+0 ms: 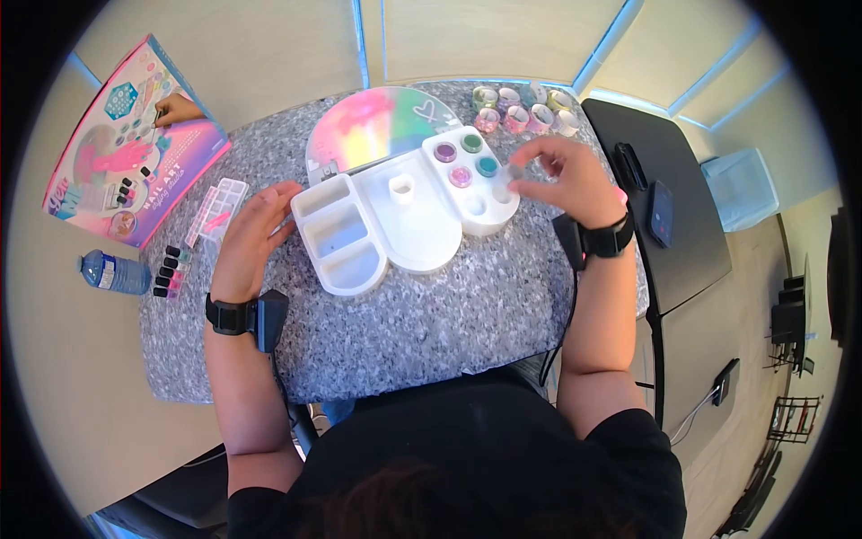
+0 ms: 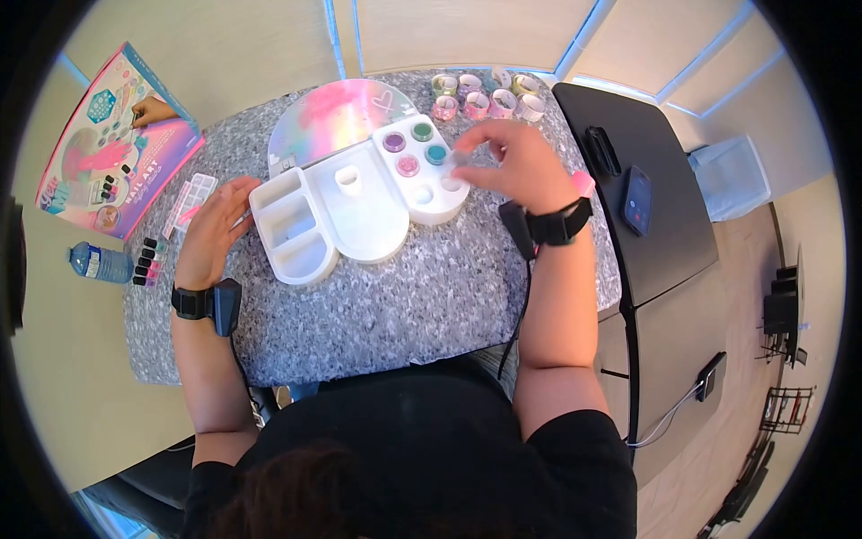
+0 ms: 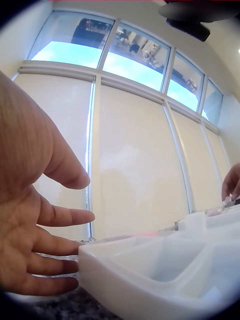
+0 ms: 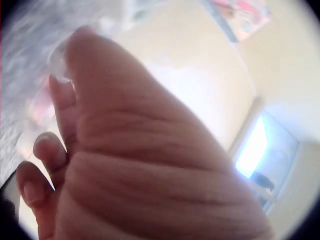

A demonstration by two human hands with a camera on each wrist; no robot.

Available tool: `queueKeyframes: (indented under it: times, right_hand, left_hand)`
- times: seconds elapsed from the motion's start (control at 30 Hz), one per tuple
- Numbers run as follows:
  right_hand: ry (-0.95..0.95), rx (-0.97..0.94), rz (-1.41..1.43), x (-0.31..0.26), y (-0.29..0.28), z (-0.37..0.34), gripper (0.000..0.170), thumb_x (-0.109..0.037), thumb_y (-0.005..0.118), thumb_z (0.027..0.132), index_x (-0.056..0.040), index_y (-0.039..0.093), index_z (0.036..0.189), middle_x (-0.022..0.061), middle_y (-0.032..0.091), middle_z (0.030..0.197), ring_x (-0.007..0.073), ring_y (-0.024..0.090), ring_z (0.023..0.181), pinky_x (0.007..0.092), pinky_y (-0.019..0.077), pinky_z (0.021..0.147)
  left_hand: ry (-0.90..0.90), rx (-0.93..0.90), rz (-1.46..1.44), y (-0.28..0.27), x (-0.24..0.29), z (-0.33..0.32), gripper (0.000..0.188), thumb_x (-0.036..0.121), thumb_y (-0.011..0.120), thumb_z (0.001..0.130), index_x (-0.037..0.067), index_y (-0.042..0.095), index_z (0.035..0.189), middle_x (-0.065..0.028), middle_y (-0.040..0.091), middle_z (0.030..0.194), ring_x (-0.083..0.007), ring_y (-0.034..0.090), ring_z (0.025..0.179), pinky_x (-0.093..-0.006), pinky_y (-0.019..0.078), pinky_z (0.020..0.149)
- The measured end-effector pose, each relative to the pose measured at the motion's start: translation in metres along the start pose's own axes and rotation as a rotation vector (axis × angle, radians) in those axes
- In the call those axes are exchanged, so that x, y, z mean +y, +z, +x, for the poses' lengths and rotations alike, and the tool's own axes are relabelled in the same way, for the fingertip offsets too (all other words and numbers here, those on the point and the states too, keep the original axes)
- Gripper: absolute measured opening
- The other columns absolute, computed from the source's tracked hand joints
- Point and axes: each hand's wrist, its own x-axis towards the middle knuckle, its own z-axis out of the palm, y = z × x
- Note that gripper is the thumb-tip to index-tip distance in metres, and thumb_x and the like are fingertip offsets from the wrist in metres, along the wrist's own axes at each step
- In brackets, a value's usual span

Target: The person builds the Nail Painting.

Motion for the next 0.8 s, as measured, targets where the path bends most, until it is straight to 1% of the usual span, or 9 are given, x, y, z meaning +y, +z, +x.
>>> queueKeyframes:
  times: [0.03, 0.07, 0.13, 0.33, 0.6, 0.67, 0.73, 0.77, 0.8]
  right_hand:
    - [-0.111, -0.045, 0.070, -0.008, 0.005, -0.003, 0.032, -0.015, 0.092, 0.076, -0.0068, 0.083, 0.105, 0.0048, 0.079, 0.099, 0.0266, 0.071, 0.091, 0.0374, 0.0548, 0.082]
    - [-0.111, -0.048, 0.073, -0.011, 0.014, -0.003, 0.032, -0.015, 0.092, 0.076, -0.0068, 0.083, 0.105, 0.0048, 0.079, 0.099, 0.0266, 0.071, 0.091, 0.0374, 0.0548, 0.082]
    - [-0.390, -0.014, 0.053, -0.009, 0.031, -0.002, 0.032, -0.016, 0.092, 0.076, -0.0075, 0.082, 0.105, 0.0034, 0.075, 0.098, 0.0205, 0.061, 0.082, 0.0329, 0.0493, 0.074]
    - [-0.362, -0.064, -0.010, -0.006, 0.042, 0.001, 0.029, -0.012, 0.090, 0.078, -0.0067, 0.082, 0.105, 0.0079, 0.076, 0.101, 0.0276, 0.069, 0.094, 0.0382, 0.0544, 0.083]
    - [-0.338, -0.082, 0.029, -0.011, 0.047, -0.001, 0.028, -0.013, 0.091, 0.077, -0.0072, 0.084, 0.103, 0.0112, 0.077, 0.103, 0.0326, 0.072, 0.102, 0.0423, 0.0560, 0.091]
    - [-0.301, -0.087, 0.043, -0.014, 0.043, -0.003, 0.026, -0.013, 0.091, 0.077, -0.0064, 0.085, 0.101, 0.0123, 0.078, 0.102, 0.0344, 0.072, 0.103, 0.0435, 0.0567, 0.093]
    - [-0.363, -0.081, 0.074, -0.010, 0.037, -0.001, 0.029, -0.017, 0.093, 0.076, -0.0077, 0.085, 0.102, 0.0127, 0.078, 0.104, 0.0343, 0.072, 0.103, 0.0449, 0.0560, 0.094]
    - [-0.361, -0.074, 0.061, 0.003, 0.030, 0.004, 0.029, -0.017, 0.093, 0.076, -0.0077, 0.085, 0.102, 0.0127, 0.078, 0.104, 0.0343, 0.072, 0.103, 0.0449, 0.0560, 0.094]
    - [-0.313, 0.076, -0.008, 0.025, 0.021, 0.009, 0.031, -0.019, 0.094, 0.075, -0.0096, 0.086, 0.104, 0.0128, 0.078, 0.107, 0.0346, 0.072, 0.105, 0.0456, 0.0558, 0.096]
  left_hand:
    - [0.000, -0.001, -0.004, 0.000, 0.000, 0.000, 0.064, 0.049, 0.055, 0.114, 0.002, 0.051, 0.157, -0.0154, 0.059, 0.159, -0.0250, 0.053, 0.148, -0.0420, 0.0404, 0.122]
    - [-0.001, -0.001, -0.006, -0.001, -0.001, 0.000, 0.064, 0.049, 0.055, 0.114, 0.002, 0.051, 0.157, -0.0155, 0.059, 0.159, -0.0248, 0.053, 0.148, -0.0418, 0.0405, 0.122]
    - [-0.004, 0.002, -0.003, -0.002, -0.003, 0.001, 0.064, 0.049, 0.055, 0.114, 0.002, 0.051, 0.157, -0.0154, 0.059, 0.159, -0.0247, 0.053, 0.148, -0.0417, 0.0404, 0.122]
    - [-0.011, 0.011, 0.009, -0.003, -0.005, 0.004, 0.064, 0.048, 0.055, 0.114, 0.001, 0.051, 0.158, -0.0159, 0.059, 0.159, -0.0244, 0.054, 0.147, -0.0407, 0.0398, 0.123]
    - [0.006, 0.000, -0.007, -0.010, -0.013, 0.009, 0.061, 0.044, 0.053, 0.116, 0.000, 0.051, 0.158, -0.0158, 0.059, 0.157, -0.0241, 0.055, 0.147, -0.0392, 0.0398, 0.124]
    - [0.010, 0.046, -0.075, -0.009, -0.021, 0.012, 0.051, 0.036, 0.055, 0.115, -0.001, 0.061, 0.149, -0.0132, 0.066, 0.148, -0.0231, 0.057, 0.142, -0.0398, 0.0389, 0.124]
    - [0.016, 0.032, -0.094, -0.012, -0.024, 0.014, 0.049, 0.035, 0.055, 0.116, -0.001, 0.062, 0.148, -0.0131, 0.066, 0.147, -0.0224, 0.057, 0.142, -0.0393, 0.0390, 0.124]
    - [0.016, 0.039, -0.101, -0.016, -0.024, 0.017, 0.048, 0.034, 0.054, 0.116, -0.002, 0.062, 0.148, -0.0131, 0.066, 0.147, -0.0217, 0.057, 0.141, -0.0388, 0.0391, 0.124]
    - [-0.007, 0.073, -0.089, -0.019, -0.025, 0.018, 0.049, 0.034, 0.055, 0.116, -0.003, 0.062, 0.148, -0.0134, 0.066, 0.147, -0.0216, 0.058, 0.141, -0.0393, 0.0381, 0.125]
